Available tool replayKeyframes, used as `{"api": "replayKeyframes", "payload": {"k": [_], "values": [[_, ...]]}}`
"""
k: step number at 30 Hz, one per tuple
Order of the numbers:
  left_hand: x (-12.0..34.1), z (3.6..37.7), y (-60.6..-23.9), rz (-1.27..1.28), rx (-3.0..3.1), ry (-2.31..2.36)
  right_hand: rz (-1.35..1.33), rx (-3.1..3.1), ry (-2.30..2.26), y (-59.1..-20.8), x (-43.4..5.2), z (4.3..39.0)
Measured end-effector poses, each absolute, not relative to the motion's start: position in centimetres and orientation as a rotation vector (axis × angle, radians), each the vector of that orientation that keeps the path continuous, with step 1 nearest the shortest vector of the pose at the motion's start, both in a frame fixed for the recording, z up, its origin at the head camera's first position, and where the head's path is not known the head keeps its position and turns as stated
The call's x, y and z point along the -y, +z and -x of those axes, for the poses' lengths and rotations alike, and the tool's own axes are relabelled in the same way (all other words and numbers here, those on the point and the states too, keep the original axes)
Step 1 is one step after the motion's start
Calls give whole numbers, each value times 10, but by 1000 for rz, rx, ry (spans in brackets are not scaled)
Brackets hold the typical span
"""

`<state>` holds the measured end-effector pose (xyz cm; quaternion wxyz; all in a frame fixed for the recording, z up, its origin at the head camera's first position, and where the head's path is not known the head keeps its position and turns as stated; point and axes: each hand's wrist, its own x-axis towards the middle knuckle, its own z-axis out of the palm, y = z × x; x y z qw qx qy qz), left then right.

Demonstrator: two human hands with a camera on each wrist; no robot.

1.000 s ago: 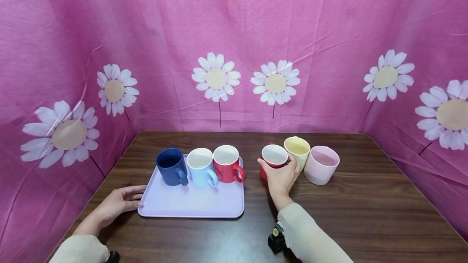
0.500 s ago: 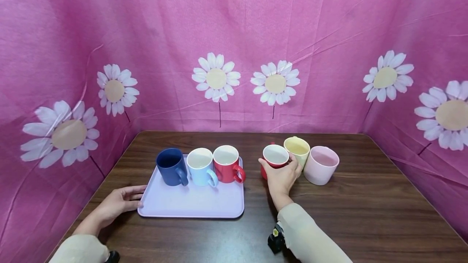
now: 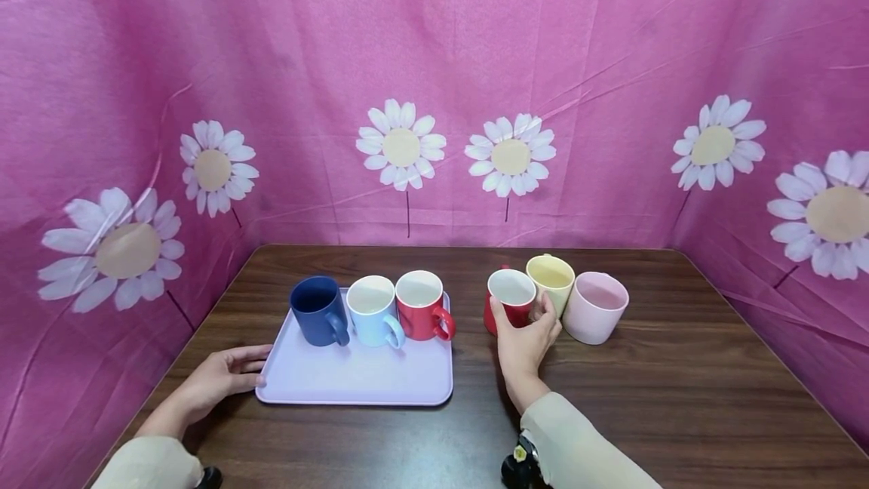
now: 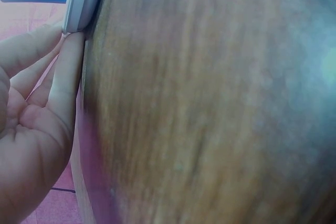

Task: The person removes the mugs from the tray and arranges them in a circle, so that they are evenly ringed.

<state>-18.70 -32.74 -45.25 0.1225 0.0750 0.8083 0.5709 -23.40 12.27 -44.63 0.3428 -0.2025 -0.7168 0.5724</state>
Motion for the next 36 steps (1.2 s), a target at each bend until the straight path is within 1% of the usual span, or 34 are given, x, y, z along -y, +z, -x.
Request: {"api": "replayKeyframes", "payload": {"k": [6, 20, 30, 36], "values": [[328, 187, -452, -219, -2353, 1675, 532, 1927, 1518, -448, -123, 220], [329, 188, -455, -237, -2349, 1690, 438, 2056, 1550, -457, -123, 191], [329, 188, -454, -233, -2338, 1698, 410, 2259, 1652, -450, -115, 175], [327, 187, -452, -227, -2336, 1694, 356, 2339, 1688, -443, -110, 171]]}}
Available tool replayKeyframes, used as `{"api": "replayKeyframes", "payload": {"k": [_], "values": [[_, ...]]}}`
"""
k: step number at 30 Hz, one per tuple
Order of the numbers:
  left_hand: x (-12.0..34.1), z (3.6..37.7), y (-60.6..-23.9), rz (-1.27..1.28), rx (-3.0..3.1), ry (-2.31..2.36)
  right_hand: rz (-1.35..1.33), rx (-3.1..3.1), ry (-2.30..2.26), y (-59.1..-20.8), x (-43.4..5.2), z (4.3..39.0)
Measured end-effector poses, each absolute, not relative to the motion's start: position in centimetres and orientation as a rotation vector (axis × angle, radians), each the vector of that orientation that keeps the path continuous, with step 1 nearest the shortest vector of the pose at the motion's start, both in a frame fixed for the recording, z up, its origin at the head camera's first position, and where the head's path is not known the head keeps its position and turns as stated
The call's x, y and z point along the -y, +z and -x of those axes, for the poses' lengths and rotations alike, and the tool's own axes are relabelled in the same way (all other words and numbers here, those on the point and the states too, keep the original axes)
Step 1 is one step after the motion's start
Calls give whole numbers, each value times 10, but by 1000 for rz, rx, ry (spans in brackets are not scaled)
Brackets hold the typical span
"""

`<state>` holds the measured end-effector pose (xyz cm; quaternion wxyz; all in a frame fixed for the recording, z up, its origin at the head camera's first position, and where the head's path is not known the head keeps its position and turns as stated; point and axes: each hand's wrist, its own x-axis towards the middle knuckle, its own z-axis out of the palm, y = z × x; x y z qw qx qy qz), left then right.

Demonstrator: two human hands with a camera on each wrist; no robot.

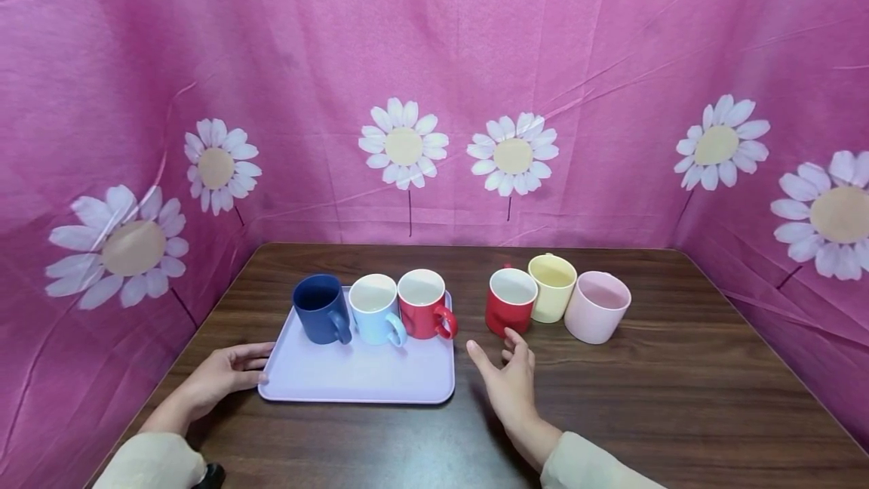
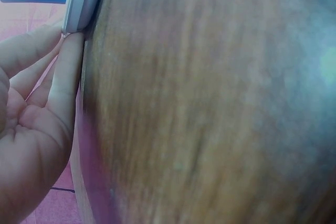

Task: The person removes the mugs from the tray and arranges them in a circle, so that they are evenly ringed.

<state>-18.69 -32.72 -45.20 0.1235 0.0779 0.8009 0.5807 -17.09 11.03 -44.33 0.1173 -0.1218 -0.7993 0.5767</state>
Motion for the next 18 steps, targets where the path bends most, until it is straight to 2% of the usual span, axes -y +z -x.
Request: {"api": "replayKeyframes", "payload": {"k": [18], "values": [[326, 186, -450, -221, -2338, 1689, -110, 2742, 1695, -422, -124, 210]]}}
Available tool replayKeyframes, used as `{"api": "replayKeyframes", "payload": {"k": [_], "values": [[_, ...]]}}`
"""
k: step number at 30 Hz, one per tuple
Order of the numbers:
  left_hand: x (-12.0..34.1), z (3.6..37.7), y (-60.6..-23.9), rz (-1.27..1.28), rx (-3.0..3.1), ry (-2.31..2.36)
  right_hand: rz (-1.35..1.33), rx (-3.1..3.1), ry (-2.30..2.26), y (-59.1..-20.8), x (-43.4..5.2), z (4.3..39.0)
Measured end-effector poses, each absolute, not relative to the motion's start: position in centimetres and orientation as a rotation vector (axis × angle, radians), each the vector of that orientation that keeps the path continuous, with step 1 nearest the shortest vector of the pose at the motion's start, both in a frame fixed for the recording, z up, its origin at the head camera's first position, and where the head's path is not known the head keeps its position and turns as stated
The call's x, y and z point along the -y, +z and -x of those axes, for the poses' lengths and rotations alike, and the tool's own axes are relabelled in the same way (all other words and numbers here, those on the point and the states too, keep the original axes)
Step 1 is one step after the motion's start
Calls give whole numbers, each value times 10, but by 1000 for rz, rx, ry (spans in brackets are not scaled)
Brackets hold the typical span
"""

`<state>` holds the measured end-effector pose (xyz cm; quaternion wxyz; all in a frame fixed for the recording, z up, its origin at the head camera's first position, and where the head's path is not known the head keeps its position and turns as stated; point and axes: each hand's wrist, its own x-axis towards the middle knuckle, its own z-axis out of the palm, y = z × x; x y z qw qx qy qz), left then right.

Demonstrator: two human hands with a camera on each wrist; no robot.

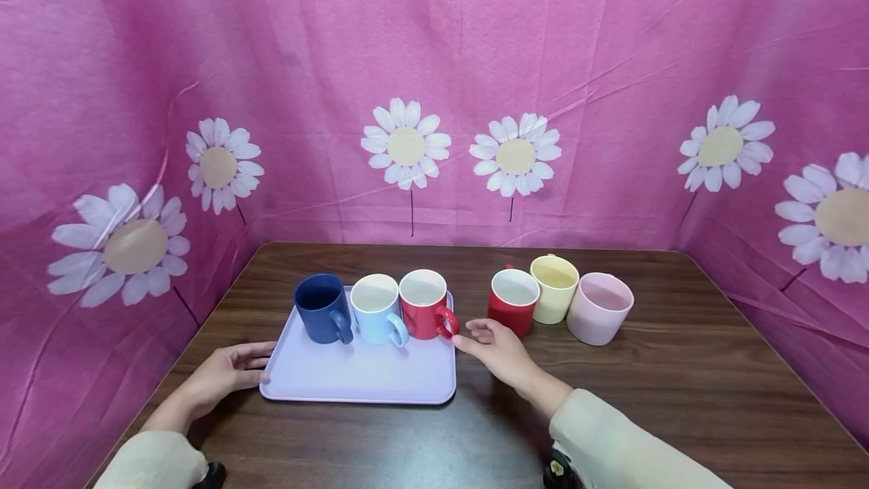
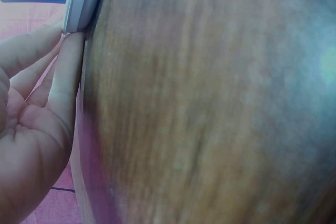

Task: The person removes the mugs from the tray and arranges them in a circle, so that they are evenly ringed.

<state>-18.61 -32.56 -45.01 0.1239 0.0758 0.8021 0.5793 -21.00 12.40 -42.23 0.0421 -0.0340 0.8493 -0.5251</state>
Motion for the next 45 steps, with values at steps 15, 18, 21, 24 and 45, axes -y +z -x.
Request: {"api": "replayKeyframes", "payload": {"k": [15, 18, 21, 24, 45], "values": [[327, 185, -452, -205, -2342, 1685, 308, -2491, -1487, -409, -120, 240], [327, 185, -452, -207, -2340, 1685, 352, -2468, -1449, -405, -120, 245], [327, 185, -452, -208, -2337, 1686, 419, -2473, -1392, -403, -120, 250], [327, 185, -452, -205, -2338, 1687, 486, -2482, -1335, -402, -119, 256], [325, 187, -450, -194, -2335, 1690, 531, -2219, -1422, -397, -122, 274]]}}
